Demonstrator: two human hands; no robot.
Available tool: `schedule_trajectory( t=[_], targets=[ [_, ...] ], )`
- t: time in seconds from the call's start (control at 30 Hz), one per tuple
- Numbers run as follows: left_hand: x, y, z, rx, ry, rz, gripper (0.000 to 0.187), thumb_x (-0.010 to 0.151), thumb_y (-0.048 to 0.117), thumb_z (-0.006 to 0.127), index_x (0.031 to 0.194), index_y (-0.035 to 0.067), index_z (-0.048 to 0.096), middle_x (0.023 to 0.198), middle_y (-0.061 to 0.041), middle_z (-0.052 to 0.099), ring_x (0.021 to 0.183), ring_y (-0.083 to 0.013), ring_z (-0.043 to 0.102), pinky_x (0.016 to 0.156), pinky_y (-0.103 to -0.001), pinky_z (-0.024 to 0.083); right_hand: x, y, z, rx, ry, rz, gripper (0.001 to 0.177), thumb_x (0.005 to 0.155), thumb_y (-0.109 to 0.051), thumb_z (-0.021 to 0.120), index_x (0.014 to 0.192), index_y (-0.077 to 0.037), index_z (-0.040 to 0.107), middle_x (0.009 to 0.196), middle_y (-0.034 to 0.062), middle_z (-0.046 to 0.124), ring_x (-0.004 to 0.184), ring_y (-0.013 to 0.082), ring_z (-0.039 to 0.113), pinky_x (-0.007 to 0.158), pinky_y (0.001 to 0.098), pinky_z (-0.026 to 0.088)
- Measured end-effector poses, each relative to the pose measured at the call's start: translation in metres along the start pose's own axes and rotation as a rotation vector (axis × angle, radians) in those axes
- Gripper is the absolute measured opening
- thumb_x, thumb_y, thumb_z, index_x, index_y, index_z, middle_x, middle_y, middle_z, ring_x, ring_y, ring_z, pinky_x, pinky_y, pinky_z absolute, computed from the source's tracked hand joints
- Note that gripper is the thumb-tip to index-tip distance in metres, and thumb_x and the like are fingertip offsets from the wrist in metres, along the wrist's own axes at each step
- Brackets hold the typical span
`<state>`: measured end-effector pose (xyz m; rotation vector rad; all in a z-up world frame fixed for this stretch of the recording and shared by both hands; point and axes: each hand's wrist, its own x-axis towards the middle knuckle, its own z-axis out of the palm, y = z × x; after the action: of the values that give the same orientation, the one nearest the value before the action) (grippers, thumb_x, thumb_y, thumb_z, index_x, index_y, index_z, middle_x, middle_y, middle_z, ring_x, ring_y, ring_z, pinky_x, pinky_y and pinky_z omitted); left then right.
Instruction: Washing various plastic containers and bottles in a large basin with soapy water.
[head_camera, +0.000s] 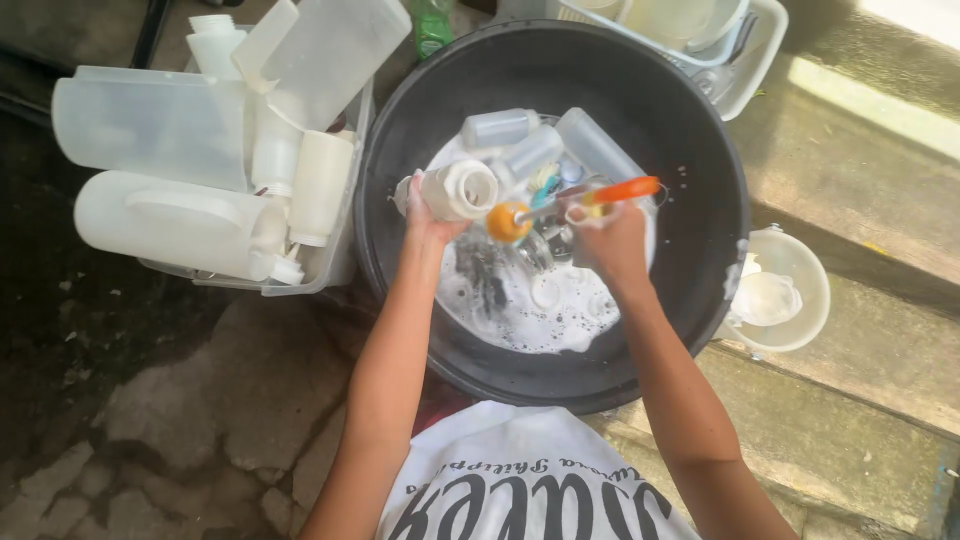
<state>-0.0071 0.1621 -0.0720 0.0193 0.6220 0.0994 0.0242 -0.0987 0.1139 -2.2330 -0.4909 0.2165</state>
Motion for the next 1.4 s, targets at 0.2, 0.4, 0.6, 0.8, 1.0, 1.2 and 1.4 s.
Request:
schedule_trajectory(
  t=[0.2, 0.4, 0.6, 0.8, 1.0, 1.2, 1.4],
  targets=[
    [0.024, -0.023, 0.033, 0.109, 0.039, 0.024, 0.083, 0.091, 0.07, 0.023, 0.142, 0.011, 0.051, 0.143, -0.019, 0.055, 0.13, -0.0442, 0.053, 0.1, -0.07, 0.042, -0.041, -0.018, -0.073, 0.321, 0.266, -0.221, 0.017, 0.101, -0.013, 0.067, 0.107, 0.001, 0.074, 0.084, 0.0062, 0.073, 0.072, 0.0067, 0.064, 0.062, 0.0217, 0.048],
    [0.021, -0.067, 0.067, -0.029, -0.145, -0.049, 0.08, 0.096, 0.067, 0.026, 0.145, 0.009, 0.051, 0.146, -0.021, 0.053, 0.132, -0.0428, 0.053, 0.103, -0.066, 0.046, -0.061, 0.018, -0.074, 0.532, 0.239, -0.136, 0.023, 0.103, -0.019, 0.061, 0.112, 0.0, 0.07, 0.082, 0.0053, 0.073, 0.06, 0.0034, 0.053, 0.051, 0.0199, 0.042],
    [0.009, -0.09, 0.076, 0.226, 0.067, 0.087, 0.066, 0.091, 0.062, 0.039, 0.137, 0.017, 0.053, 0.135, -0.012, 0.059, 0.124, -0.0363, 0.056, 0.101, -0.064, 0.045, -0.076, 0.071, -0.081, 0.427, 0.147, -0.483, 0.032, 0.113, -0.03, 0.059, 0.104, 0.0, 0.069, 0.079, 0.0083, 0.069, 0.076, 0.0111, 0.062, 0.068, 0.025, 0.05],
    [0.015, -0.1, 0.061, 0.203, -0.037, 0.208, 0.06, 0.093, 0.055, 0.05, 0.13, 0.009, 0.059, 0.124, -0.012, 0.067, 0.114, -0.034, 0.066, 0.096, -0.052, 0.055, -0.058, 0.124, -0.074, 1.103, 0.007, 0.005, 0.054, 0.108, -0.051, 0.035, 0.077, -0.01, 0.052, 0.058, 0.0017, 0.05, 0.045, 0.0124, 0.046, 0.04, 0.0284, 0.037],
    [0.054, -0.111, 0.007, 0.147, -0.183, 0.289, 0.053, 0.096, 0.05, 0.053, 0.125, 0.007, 0.06, 0.119, -0.012, 0.067, 0.112, -0.0324, 0.067, 0.098, -0.049, 0.056, -0.061, 0.116, -0.044, 1.23, -0.036, -0.098, 0.043, 0.109, -0.033, 0.053, 0.072, -0.013, 0.041, 0.059, 0.0046, 0.048, 0.042, 0.0155, 0.038, 0.037, 0.0298, 0.029],
    [0.075, -0.16, 0.012, 0.236, 0.084, 0.405, 0.045, 0.087, 0.039, 0.071, 0.122, 0.01, 0.064, 0.112, -0.007, 0.067, 0.103, -0.0272, 0.066, 0.092, -0.046, 0.057, -0.056, 0.135, 0.008, 0.712, -0.026, -0.341, 0.031, 0.11, -0.03, 0.051, 0.097, -0.003, 0.06, 0.076, -0.0011, 0.052, 0.065, 0.0065, 0.048, 0.054, 0.0248, 0.039],
    [0.015, -0.11, 0.052, 0.037, 0.046, 0.441, 0.051, 0.083, 0.039, 0.072, 0.122, 0.007, 0.061, 0.112, -0.009, 0.068, 0.104, -0.0294, 0.068, 0.09, -0.046, 0.059, -0.078, 0.121, -0.067, 0.934, -0.231, 0.042, 0.051, 0.089, -0.015, 0.066, 0.135, -0.013, 0.046, 0.081, 0.0013, 0.063, 0.047, 0.0034, 0.049, 0.036, 0.0219, 0.039]
  ],
)
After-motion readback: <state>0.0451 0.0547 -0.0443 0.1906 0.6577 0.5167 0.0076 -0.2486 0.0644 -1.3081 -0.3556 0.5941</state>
